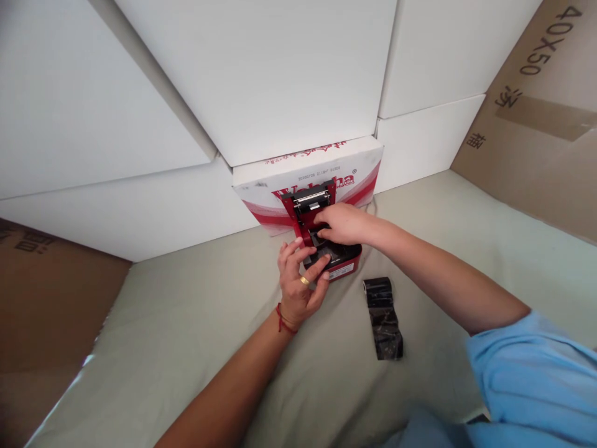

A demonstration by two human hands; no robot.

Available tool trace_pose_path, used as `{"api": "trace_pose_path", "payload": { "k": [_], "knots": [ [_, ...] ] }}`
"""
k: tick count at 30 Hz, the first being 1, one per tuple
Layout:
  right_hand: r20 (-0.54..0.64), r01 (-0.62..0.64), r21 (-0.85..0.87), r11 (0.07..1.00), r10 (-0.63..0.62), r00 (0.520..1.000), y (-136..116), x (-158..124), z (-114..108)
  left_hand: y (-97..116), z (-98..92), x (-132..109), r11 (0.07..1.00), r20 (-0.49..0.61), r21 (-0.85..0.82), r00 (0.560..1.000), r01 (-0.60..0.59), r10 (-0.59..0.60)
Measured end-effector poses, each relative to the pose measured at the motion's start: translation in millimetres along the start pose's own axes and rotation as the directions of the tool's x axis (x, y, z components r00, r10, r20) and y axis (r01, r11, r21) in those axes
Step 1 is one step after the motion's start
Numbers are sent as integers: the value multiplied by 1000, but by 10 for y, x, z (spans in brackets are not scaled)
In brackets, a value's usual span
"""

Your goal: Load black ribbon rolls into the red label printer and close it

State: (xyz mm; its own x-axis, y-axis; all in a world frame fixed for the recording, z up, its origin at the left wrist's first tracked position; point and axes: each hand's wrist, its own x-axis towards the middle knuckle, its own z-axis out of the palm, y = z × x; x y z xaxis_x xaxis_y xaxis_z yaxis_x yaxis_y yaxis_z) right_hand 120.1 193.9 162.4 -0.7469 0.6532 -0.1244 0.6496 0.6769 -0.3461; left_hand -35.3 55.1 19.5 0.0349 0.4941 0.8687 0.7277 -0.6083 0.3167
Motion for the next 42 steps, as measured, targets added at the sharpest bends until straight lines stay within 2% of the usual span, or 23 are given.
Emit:
{"api": "trace_pose_path", "payload": {
  "k": [2,4,6,8,9,11,15,19,26,34,37,40,42],
  "knots": [
    [-84,46,203,978,-29,996,116,-109,-57,50,-3,21,998,-3,45,999,-37,37],
    [-253,62,367,928,36,967,224,-187,-97,92,-11,42,996,-2,59,998,-60,60],
    [-438,50,454,889,174,882,314,-197,-102,115,-18,59,995,-10,62,997,-79,80],
    [-552,8,476,879,292,781,387,-136,-68,121,-20,69,994,-22,65,995,-92,94],
    [-582,-9,475,880,322,747,416,-87,-40,120,-20,72,993,-28,67,995,-97,99],
    [-614,1,468,884,325,719,461,23,29,114,-19,74,992,-34,74,994,-103,106],
    [-626,136,523,842,271,731,490,165,147,104,-33,69,990,-27,80,993,-114,117],
    [-602,223,606,763,257,756,458,122,167,104,-64,64,989,-6,84,993,-118,119],
    [-649,296,457,839,87,756,448,-218,225,114,-85,52,986,7,123,994,-109,109],
    [-627,360,339,869,-77,775,556,-598,652,118,-107,57,986,31,122,994,-112,109],
    [-637,370,283,885,-115,762,547,-638,737,65,-127,46,998,37,42,998,-49,48],
    [-667,377,274,885,-108,737,513,-623,775,-58,-152,54,990,-9,-101,995,95,-97],
    [-700,382,288,878,-79,710,485,-612,816,-139,-165,68,972,-1,-157,984,173,-175]
  ]
}}
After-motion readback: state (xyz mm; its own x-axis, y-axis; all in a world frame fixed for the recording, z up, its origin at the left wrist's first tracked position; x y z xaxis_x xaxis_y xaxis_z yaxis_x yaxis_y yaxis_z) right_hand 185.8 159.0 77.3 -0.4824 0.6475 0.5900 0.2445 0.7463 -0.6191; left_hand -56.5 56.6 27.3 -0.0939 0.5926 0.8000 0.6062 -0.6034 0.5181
